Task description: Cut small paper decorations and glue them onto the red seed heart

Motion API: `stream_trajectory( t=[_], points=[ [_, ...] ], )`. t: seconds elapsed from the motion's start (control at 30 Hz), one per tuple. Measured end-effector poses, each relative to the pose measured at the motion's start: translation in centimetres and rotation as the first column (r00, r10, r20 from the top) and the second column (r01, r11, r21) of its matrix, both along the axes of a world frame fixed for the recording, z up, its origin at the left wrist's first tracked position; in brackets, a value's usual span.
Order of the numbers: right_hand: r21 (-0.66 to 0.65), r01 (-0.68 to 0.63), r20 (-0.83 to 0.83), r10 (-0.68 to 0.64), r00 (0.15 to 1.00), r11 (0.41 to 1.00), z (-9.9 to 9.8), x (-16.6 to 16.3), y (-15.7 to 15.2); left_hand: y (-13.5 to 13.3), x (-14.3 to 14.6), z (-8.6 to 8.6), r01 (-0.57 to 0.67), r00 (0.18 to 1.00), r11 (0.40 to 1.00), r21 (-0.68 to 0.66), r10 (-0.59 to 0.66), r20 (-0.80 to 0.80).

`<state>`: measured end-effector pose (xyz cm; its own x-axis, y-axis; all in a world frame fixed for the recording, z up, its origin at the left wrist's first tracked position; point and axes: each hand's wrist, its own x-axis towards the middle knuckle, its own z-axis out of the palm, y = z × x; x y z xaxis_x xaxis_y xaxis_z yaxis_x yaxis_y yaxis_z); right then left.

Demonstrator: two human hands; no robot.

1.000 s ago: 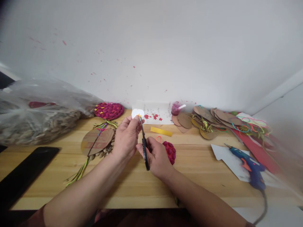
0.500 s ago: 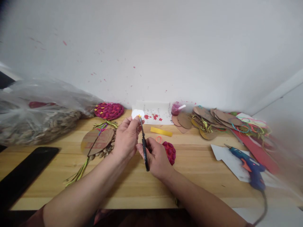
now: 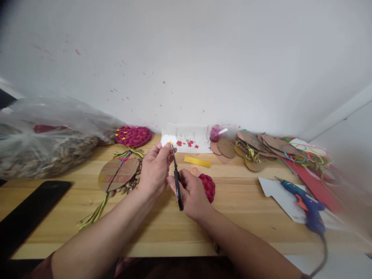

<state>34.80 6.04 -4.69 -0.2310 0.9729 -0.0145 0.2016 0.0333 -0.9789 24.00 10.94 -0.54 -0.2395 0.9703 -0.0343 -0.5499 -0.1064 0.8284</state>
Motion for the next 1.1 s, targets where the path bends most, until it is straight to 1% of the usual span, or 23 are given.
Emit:
stream_trajectory(
  t=[0.37,0.63,0.8,0.97,1.1],
  points=[
    [-0.02,0.009,0.028,-0.008,1.0,1.0,0.17,0.06,-0.14,0.09,-0.04,-0.24,0.006,1.0,1.0,0.009,-0.006,0.001],
    [0.042,0.002,0.058,-0.005,0.998,0.999,0.2,-0.04,-0.34,0.09,-0.03,-0.61,0.016,1.0,1.0,0.016,-0.016,-0.008],
    [0.105,-0.009,0.073,0.001,0.997,0.994,-0.03,-0.01,-0.3,0.15,0.03,-0.82,0.02,1.0,1.0,0.021,-0.02,-0.008],
    [0.084,0.007,0.089,-0.015,0.996,0.996,0.04,-0.06,-0.17,0.22,-0.04,-0.56,0.029,0.999,1.0,0.0,-0.029,-0.016],
    [0.031,0.013,0.033,-0.014,0.999,0.999,0.35,-0.2,-0.21,0.69,-0.48,-0.26,0.027,0.999,1.0,-0.004,-0.027,-0.023]
  ],
)
